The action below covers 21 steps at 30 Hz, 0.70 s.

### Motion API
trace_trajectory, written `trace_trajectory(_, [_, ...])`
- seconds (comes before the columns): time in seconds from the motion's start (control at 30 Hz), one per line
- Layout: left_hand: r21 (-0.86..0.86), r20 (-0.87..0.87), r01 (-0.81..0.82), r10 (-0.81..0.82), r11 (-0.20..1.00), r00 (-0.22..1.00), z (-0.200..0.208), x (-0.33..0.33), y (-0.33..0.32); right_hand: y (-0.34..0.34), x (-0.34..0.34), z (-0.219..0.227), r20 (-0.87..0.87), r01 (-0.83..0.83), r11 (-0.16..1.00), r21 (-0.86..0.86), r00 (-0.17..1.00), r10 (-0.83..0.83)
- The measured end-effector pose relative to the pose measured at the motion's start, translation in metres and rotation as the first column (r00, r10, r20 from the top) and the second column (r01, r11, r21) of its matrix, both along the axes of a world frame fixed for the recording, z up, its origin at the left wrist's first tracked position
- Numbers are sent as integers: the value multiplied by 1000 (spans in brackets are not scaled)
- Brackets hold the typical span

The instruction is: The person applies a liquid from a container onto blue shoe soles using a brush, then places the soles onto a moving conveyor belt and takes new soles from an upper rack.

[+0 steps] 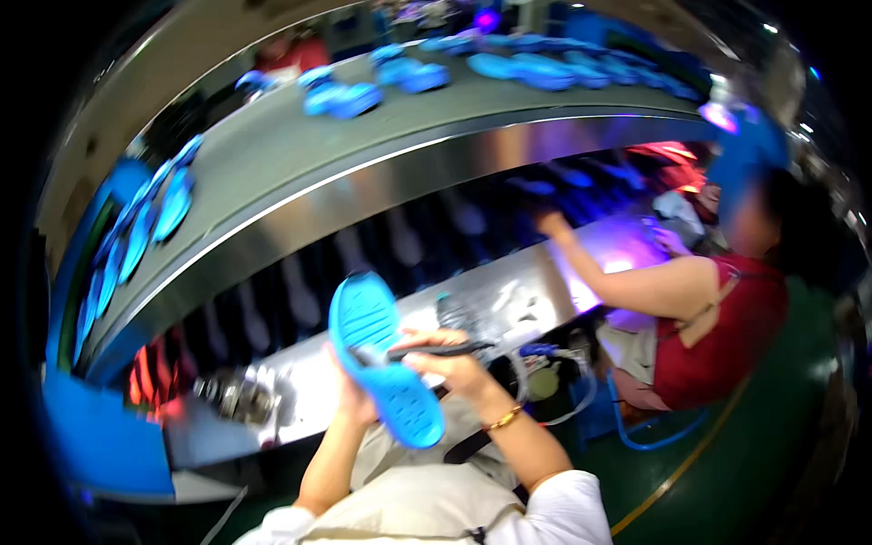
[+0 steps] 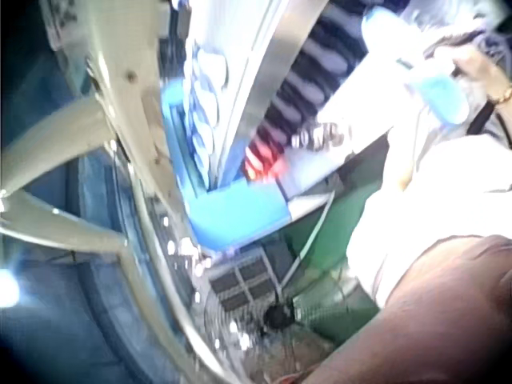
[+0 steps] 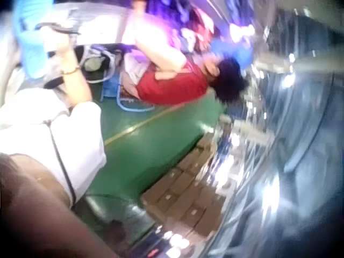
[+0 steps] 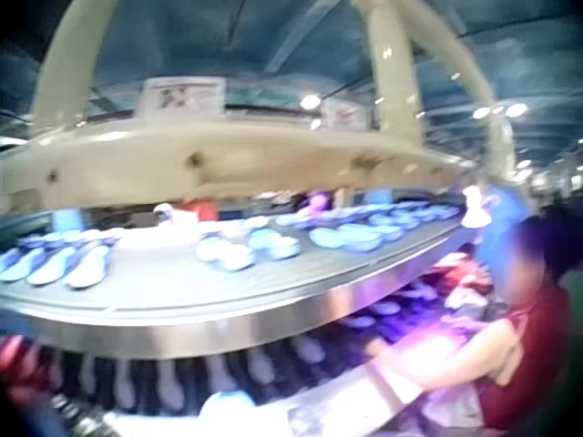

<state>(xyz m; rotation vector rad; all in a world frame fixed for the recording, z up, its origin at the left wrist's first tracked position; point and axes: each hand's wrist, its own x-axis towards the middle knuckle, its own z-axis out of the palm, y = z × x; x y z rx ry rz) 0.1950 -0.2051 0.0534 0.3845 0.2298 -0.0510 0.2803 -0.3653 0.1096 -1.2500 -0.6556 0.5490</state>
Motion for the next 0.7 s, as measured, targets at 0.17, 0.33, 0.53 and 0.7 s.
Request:
trace_trajectory(0.17, [-47, 145, 41, -34, 998, 989, 17, -17, 1, 27, 7, -23, -226, 126, 980, 153, 970, -90])
trace_trajectory(0.33, [3, 157, -6, 5, 1000, 988, 3, -19, -1, 59, 17, 4, 150, 220, 975, -41, 966, -211])
trace_trajectory(0.53, [148, -117, -338, 356, 929, 927, 22, -13, 8, 61, -28, 13, 736, 133, 983, -126, 677, 3])
trace_trajectory(0.7, [135, 53, -208, 202, 969, 978, 16, -28, 35, 11, -26, 24, 551, -239, 891, -386, 715, 430])
